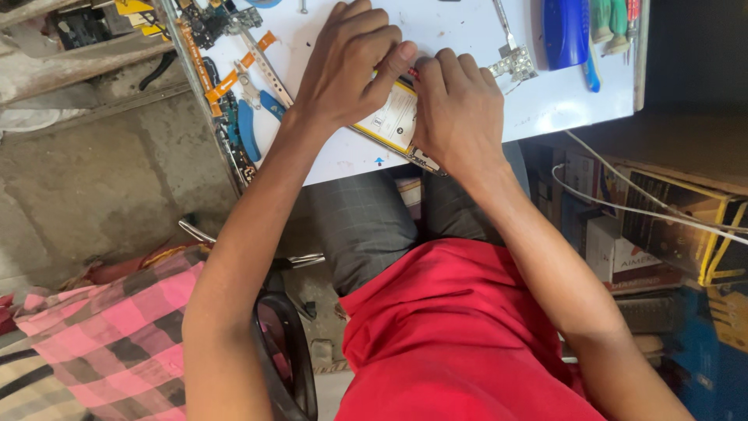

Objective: The person uses a red-handled screwdriver to remove screws from the back of a smartphone, then removes the back cover to expose the battery and internal components. The person continues to unscrew internal screws and lifts the battery slightly.

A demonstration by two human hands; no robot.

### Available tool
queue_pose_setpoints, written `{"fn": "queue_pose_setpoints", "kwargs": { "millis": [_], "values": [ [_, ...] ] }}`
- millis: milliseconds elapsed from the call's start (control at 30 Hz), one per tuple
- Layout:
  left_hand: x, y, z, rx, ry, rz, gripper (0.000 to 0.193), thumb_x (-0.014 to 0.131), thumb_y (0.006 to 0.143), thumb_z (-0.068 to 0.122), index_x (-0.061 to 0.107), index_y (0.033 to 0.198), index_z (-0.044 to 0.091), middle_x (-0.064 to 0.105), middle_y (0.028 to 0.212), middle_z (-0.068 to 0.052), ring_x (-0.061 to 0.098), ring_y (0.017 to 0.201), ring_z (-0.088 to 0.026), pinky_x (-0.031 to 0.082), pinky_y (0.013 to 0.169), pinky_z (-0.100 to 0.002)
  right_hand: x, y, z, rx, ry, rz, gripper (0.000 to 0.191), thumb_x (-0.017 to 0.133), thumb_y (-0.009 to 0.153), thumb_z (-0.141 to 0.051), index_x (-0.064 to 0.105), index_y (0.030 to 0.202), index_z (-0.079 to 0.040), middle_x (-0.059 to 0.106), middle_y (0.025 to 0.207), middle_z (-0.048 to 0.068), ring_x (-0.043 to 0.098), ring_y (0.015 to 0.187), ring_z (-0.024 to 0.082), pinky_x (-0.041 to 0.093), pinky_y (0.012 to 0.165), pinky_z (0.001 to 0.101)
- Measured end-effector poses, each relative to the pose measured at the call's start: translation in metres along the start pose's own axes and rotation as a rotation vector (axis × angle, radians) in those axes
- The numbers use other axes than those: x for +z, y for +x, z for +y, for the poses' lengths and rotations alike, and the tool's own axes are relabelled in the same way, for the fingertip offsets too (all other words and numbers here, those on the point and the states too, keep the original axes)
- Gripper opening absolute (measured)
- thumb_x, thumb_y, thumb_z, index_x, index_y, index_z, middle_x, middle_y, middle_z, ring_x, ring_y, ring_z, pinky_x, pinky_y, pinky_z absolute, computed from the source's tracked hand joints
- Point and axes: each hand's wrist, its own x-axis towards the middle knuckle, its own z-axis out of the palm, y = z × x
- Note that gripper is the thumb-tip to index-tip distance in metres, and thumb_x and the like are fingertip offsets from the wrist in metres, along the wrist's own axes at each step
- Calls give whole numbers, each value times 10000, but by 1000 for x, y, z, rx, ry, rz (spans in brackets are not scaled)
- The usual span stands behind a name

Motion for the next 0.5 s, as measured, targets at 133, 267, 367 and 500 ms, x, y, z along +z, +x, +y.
{"fn": "queue_pose_setpoints", "kwargs": {
  "millis": [133, 267, 367, 500],
  "values": [
    [-1, 2, 1, -12, -14, -12, 353, 586, 1134, 249, 679, 871, 33, 558, 846, -103, 533, 888, -318, 414, 866, -449, -1, 1, -1, -2, 3, 9, 125, 678, 990, -91, 585, 1048, -30, 567, 960, 114, 563, 870, 309, 441, 732, 429],
    [-6, 3, 4, -49, -36, 72, 276, 612, 1135, 188, 643, 927, 9, 547, 879, -151, 536, 904, -340, 424, 866, -450, -1, 1, -2, 10, -2, 1, 134, 681, 991, -88, 608, 1082, -23, 569, 959, 110, 566, 875, 307, 450, 745, 431],
    [-9, 3, 8, -177, -60, 225, 193, 643, 1114, 123, 621, 965, 2, 592, 902, -132, 581, 879, -333, 448, 820, -448, -2, 0, -1, 8, 0, 8, 150, 691, 993, -85, 621, 1104, -12, 571, 964, 112, 569, 883, 309, 457, 752, 431],
    [-24, -6, 12, -345, -16, 88, 163, 685, 1040, 142, 605, 976, 16, 593, 847, -122, 617, 784, -320, 461, 723, -446, -3, -2, 0, 7, 25, 15, 167, 697, 987, -71, 631, 1120, 5, 580, 986, 126, 570, 893, 318, 463, 758, 435]
  ]
}}
